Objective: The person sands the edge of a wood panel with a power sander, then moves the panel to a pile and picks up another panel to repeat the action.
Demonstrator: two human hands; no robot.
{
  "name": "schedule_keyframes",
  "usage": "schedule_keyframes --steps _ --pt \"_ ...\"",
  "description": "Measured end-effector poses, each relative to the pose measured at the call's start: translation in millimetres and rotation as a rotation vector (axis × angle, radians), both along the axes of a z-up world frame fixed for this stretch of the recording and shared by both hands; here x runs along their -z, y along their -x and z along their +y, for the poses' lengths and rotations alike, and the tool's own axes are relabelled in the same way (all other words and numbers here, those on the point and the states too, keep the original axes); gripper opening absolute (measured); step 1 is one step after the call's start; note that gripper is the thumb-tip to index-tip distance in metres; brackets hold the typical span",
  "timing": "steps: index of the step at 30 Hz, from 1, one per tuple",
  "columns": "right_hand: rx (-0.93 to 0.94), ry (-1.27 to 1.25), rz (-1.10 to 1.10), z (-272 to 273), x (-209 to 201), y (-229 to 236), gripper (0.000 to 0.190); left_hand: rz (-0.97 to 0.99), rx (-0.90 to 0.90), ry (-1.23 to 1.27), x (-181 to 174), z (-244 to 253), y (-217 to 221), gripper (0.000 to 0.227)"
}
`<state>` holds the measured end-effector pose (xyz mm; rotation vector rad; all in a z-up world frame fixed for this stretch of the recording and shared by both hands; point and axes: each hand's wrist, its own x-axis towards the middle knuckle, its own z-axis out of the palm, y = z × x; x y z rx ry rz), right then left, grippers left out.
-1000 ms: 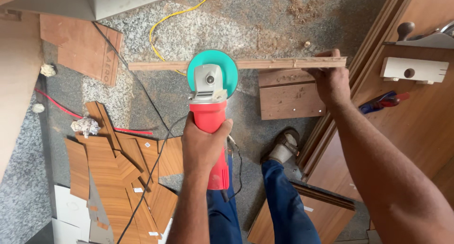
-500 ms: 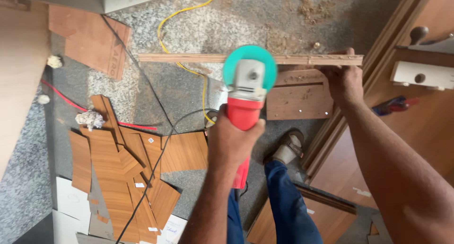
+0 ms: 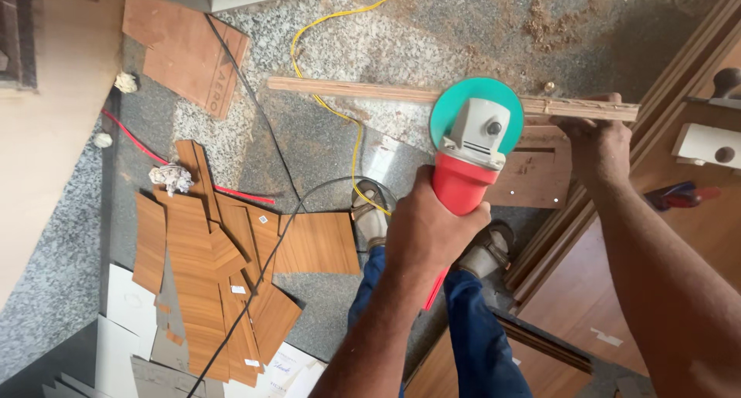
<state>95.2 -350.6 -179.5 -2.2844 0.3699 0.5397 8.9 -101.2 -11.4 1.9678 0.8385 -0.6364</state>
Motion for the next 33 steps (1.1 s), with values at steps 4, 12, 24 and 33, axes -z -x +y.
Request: schedule_keyframes --steps 4,12,24,33 --pt "-0.039 0.021 -0.06 0 0 4 0.036 0.016 -0.061 0.06 1 18 -3 0.06" --pt "-0.063 0.089 -0.012 -5 7 -1 0.039 -0.065 -0.143 -0.049 12 80 3 0.06" --pt "-0.081 0.095 -0.006 -8 12 -7 0.04 -0.195 -0.3 -0.042 21 135 24 0.046" --pt "-0.02 0.115 0.069 -5 9 -8 0.05 -0.158 -0.221 -0.018 17 103 17 0.053"
